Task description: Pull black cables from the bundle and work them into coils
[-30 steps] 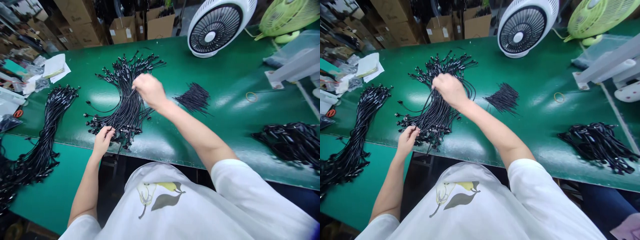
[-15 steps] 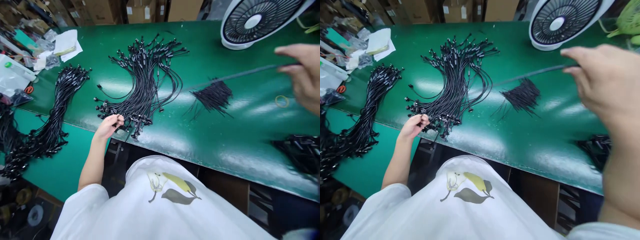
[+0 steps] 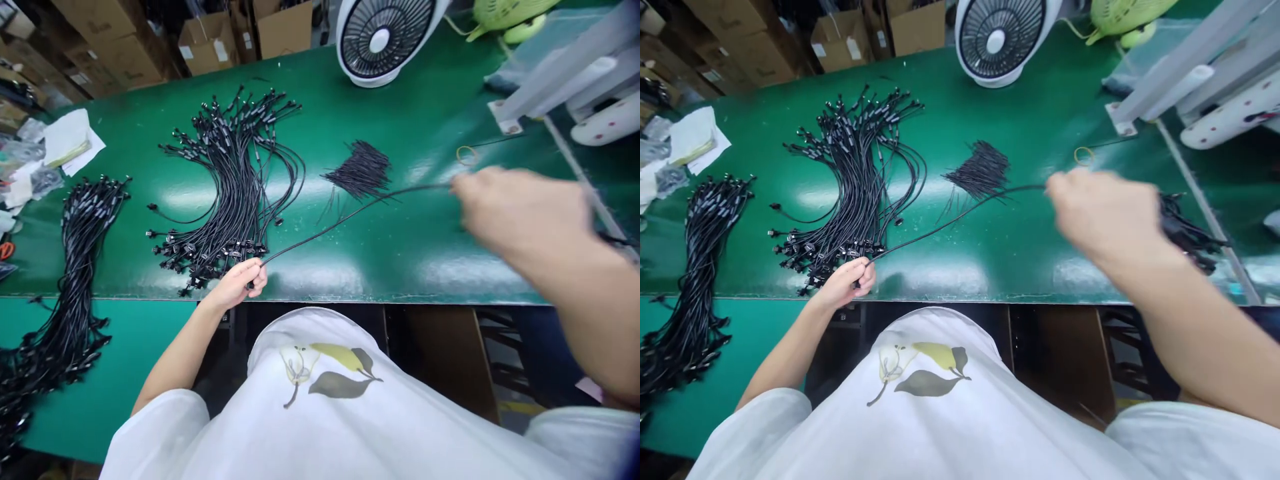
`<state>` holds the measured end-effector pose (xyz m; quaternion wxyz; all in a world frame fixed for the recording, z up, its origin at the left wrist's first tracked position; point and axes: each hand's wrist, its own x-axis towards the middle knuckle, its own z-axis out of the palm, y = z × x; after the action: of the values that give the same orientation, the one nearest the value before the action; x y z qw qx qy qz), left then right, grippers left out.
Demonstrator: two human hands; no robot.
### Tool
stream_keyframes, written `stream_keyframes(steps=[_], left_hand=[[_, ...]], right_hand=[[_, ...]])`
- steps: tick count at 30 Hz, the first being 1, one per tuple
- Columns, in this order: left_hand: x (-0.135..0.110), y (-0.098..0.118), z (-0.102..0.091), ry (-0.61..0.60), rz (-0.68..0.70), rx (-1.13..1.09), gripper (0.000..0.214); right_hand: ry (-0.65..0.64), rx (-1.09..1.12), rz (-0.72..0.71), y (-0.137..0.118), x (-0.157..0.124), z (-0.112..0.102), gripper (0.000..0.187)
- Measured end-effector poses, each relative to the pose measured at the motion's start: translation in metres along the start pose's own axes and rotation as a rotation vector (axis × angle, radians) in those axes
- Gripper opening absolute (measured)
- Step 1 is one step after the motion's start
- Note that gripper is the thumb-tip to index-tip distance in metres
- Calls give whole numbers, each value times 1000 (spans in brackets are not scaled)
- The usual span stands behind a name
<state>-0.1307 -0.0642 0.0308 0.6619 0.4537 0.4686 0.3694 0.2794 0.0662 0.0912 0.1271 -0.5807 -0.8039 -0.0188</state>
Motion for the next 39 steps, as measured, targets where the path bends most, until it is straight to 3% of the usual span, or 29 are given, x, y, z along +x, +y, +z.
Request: stream_keyframes(steps=[2,4,6,9,11,14,17,22,27,35,39], left_hand=[[6,2,21,30,27,-146,37],[16,5,41,115,100,-64,32],[25,8,60,171,186,147,29],[32,13,78,90,194,361,30],[32,15,82,-4,120,327,32],[31,15,81,-112,7,81,38],[34,16,79,-146,-65,-132,39],[38,22,76,-191,-159,-295,35],[31,33,63,-9,-35,-553,27],[17,29,44,112,-67,-560,17],[16,37,36,274,44,-661,20]], right_hand=[[-321,-112,-135,-33,-17,13,17],[-568,36,-393,-69,-32,19,18],[-597,205,-557,-99,-38,16,15],[-430,285,-519,-118,-24,2,26],[-341,335,-460,-112,-7,-2,28],[-315,485,-454,-92,9,7,25],[-311,593,-477,-79,7,23,28],[-244,560,-423,-75,5,39,33],[-256,662,-389,-58,13,60,34],[-228,658,-165,-28,2,78,33],[-202,659,-168,-10,-10,84,34]])
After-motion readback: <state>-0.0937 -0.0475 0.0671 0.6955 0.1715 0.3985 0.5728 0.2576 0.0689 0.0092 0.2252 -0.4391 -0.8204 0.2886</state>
